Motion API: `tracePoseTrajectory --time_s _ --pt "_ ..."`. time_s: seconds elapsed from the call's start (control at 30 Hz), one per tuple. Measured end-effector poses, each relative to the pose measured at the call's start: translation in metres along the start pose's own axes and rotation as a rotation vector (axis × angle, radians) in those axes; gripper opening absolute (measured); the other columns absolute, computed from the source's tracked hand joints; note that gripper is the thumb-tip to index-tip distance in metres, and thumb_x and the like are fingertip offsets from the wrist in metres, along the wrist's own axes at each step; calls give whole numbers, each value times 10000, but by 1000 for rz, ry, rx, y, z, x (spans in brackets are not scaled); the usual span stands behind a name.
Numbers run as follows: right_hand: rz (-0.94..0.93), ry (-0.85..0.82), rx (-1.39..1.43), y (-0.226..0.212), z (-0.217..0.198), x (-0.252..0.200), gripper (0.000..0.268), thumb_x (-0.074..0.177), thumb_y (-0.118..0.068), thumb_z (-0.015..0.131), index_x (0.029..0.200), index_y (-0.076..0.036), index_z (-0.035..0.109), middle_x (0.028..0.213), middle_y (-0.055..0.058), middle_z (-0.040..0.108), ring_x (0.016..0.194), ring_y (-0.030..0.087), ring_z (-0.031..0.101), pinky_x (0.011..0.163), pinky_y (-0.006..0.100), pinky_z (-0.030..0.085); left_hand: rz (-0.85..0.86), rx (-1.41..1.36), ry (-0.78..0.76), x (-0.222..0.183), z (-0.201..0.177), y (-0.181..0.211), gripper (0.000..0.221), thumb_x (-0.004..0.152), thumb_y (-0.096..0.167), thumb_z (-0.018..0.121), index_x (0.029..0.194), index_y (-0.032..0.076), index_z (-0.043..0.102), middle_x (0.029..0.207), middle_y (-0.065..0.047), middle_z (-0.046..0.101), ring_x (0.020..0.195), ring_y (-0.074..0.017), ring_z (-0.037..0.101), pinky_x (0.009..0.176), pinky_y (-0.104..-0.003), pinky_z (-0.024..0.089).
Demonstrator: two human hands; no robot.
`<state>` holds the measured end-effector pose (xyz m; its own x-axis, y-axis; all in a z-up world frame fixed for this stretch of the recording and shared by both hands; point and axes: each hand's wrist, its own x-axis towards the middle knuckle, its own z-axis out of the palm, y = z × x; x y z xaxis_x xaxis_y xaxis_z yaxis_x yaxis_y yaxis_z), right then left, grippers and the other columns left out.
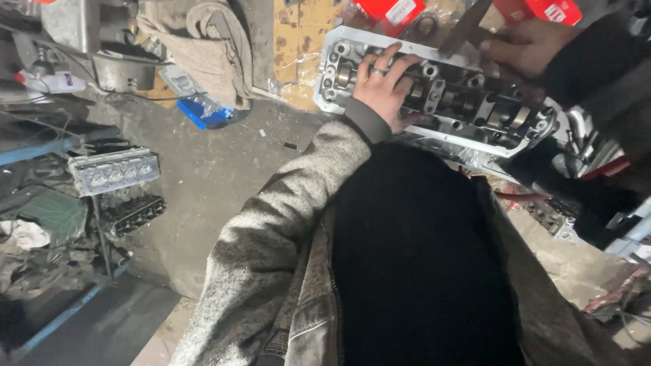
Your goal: Assembling components onto an engine cylinder head including camshafts and inspecting parts.
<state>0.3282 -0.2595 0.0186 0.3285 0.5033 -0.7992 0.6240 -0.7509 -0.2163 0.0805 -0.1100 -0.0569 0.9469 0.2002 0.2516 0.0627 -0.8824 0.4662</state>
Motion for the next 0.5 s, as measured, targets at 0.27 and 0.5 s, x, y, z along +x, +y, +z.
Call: tracePoseTrajectory --time_s 0.27,0.5 --pt "123 -23 472 -26 -8 -20 430 1062 -425 512 1216 -42 629 662 70 545 492 175 500 449 352 407 -64 6 -30 1 7 3 741 667 605 887 1232 150 733 1420 -62 487 1419 -339 339 1181 -655 196" --pt "98 55 646 -18 3 -31 428 1047 -435 523 1256 -73 613 679 12 539 478 146 491 421 339 393 12 54 -252 21 0 6 762 644 618 864 1271 212 714 1352 -68 513 1349 -318 386 1152 -665 185"
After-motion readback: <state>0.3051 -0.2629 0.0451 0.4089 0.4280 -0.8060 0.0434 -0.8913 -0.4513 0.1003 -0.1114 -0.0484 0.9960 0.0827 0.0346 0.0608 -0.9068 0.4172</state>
